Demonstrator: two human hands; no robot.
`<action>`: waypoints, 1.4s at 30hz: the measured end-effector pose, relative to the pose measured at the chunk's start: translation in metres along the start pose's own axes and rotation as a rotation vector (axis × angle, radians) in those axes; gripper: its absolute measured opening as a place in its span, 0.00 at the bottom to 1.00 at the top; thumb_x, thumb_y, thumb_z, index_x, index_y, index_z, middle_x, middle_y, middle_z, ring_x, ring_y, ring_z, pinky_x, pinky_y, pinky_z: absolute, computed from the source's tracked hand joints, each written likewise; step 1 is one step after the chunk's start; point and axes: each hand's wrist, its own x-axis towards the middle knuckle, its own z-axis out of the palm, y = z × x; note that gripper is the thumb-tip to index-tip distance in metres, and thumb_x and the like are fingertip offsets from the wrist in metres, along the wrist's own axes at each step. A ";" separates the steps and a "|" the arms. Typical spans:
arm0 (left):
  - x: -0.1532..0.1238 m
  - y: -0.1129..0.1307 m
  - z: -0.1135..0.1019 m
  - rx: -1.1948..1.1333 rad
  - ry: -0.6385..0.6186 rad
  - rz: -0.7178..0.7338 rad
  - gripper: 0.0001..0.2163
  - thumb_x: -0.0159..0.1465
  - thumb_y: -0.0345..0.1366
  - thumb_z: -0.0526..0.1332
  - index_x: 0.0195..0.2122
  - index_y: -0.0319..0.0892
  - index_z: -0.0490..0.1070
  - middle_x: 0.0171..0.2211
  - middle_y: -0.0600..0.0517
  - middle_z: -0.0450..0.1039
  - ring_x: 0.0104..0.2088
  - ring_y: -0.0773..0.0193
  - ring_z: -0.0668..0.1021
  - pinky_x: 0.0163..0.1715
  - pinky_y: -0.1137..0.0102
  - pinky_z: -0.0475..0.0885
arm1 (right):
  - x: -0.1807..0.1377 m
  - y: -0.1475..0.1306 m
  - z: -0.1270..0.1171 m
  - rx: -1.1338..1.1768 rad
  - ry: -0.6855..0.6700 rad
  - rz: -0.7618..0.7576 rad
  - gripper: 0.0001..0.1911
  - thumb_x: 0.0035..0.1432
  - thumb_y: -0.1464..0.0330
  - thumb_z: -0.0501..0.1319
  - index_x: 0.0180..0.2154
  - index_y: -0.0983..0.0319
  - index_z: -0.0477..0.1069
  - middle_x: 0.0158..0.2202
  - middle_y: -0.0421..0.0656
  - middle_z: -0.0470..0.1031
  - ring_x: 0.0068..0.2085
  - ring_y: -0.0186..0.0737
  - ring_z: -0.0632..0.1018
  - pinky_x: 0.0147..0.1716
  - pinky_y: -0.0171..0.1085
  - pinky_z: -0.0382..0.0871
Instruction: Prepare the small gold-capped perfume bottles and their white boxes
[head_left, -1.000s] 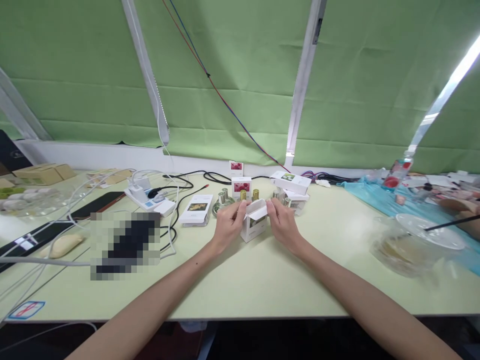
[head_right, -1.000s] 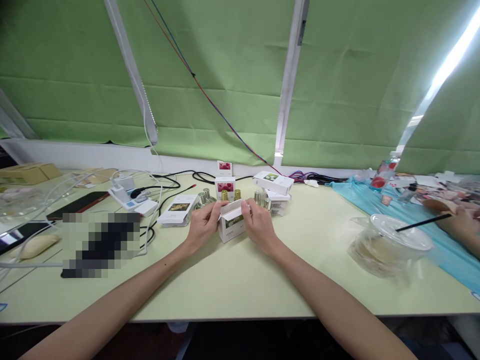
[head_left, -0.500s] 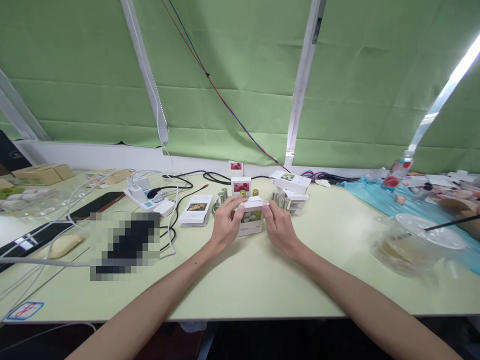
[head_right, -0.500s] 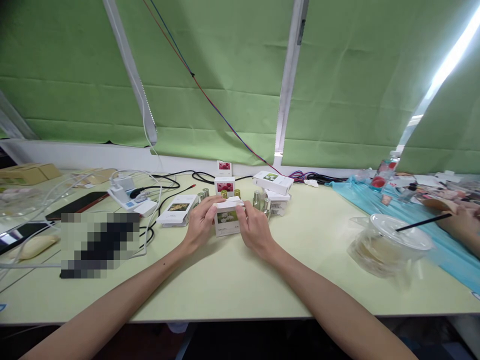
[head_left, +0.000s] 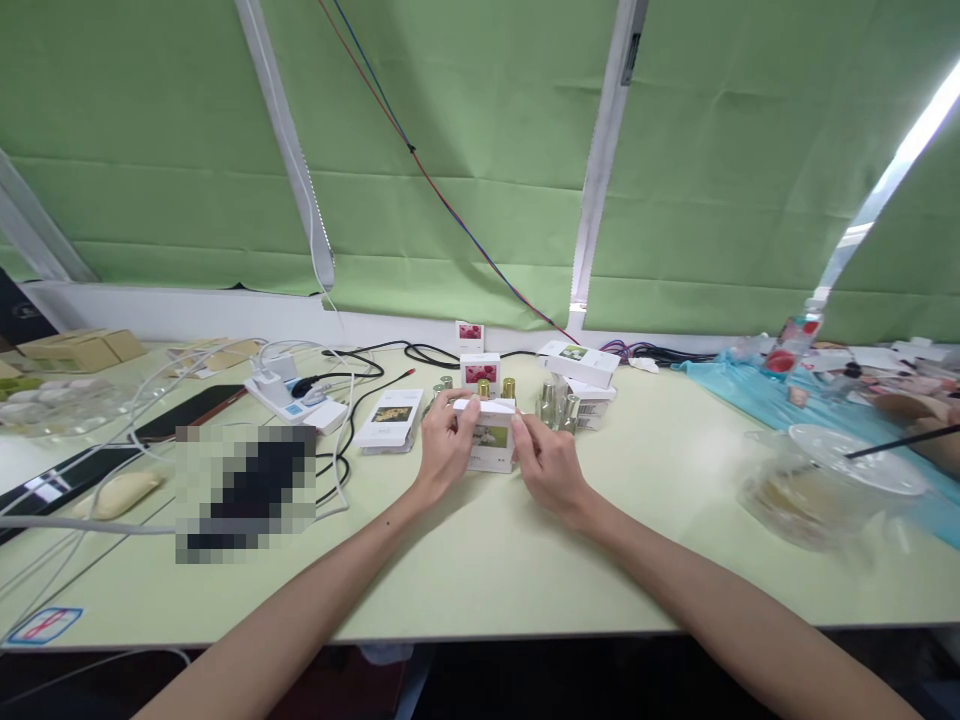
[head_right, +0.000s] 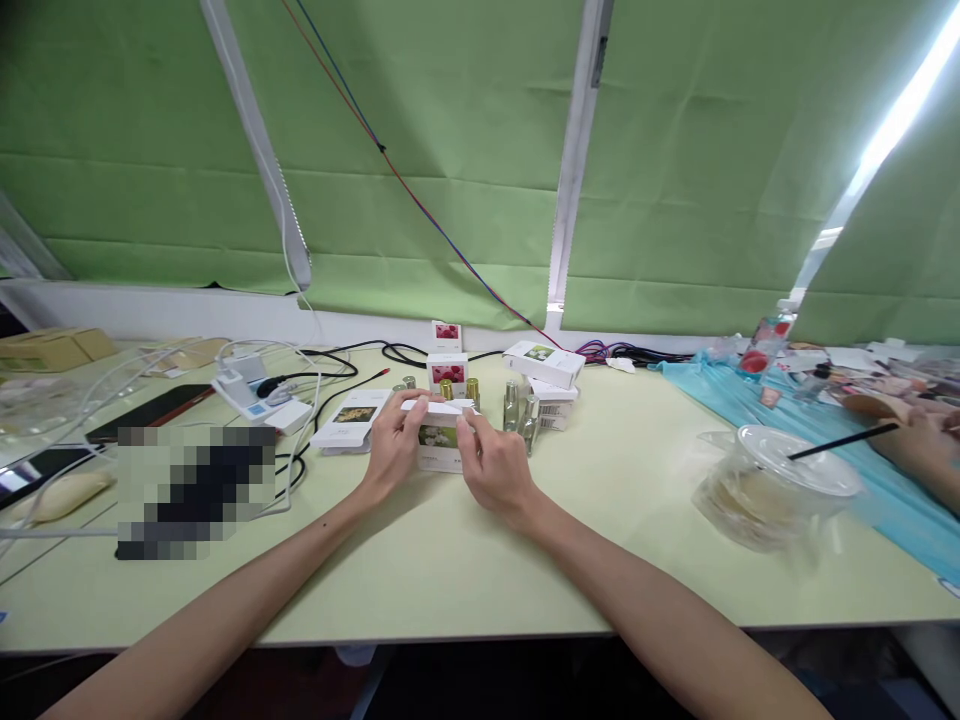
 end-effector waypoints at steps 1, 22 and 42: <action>0.000 0.000 0.000 -0.002 0.000 0.009 0.20 0.69 0.50 0.52 0.36 0.43 0.79 0.44 0.49 0.76 0.43 0.60 0.77 0.39 0.68 0.72 | 0.001 0.002 -0.001 -0.010 0.020 -0.015 0.20 0.71 0.61 0.46 0.32 0.60 0.70 0.21 0.41 0.73 0.19 0.35 0.71 0.22 0.33 0.58; 0.000 -0.004 0.001 0.000 -0.093 0.091 0.19 0.70 0.47 0.51 0.40 0.44 0.79 0.43 0.49 0.76 0.44 0.58 0.77 0.42 0.65 0.72 | 0.044 0.043 -0.045 -0.771 -0.040 0.370 0.12 0.65 0.59 0.57 0.36 0.59 0.72 0.28 0.43 0.78 0.33 0.42 0.77 0.29 0.34 0.48; 0.000 -0.005 0.001 -0.006 -0.105 0.079 0.19 0.70 0.48 0.51 0.39 0.44 0.78 0.44 0.48 0.76 0.46 0.57 0.77 0.46 0.64 0.72 | 0.042 0.043 -0.044 -0.479 0.042 0.394 0.02 0.51 0.68 0.59 0.27 0.58 0.66 0.23 0.39 0.71 0.27 0.40 0.70 0.26 0.34 0.54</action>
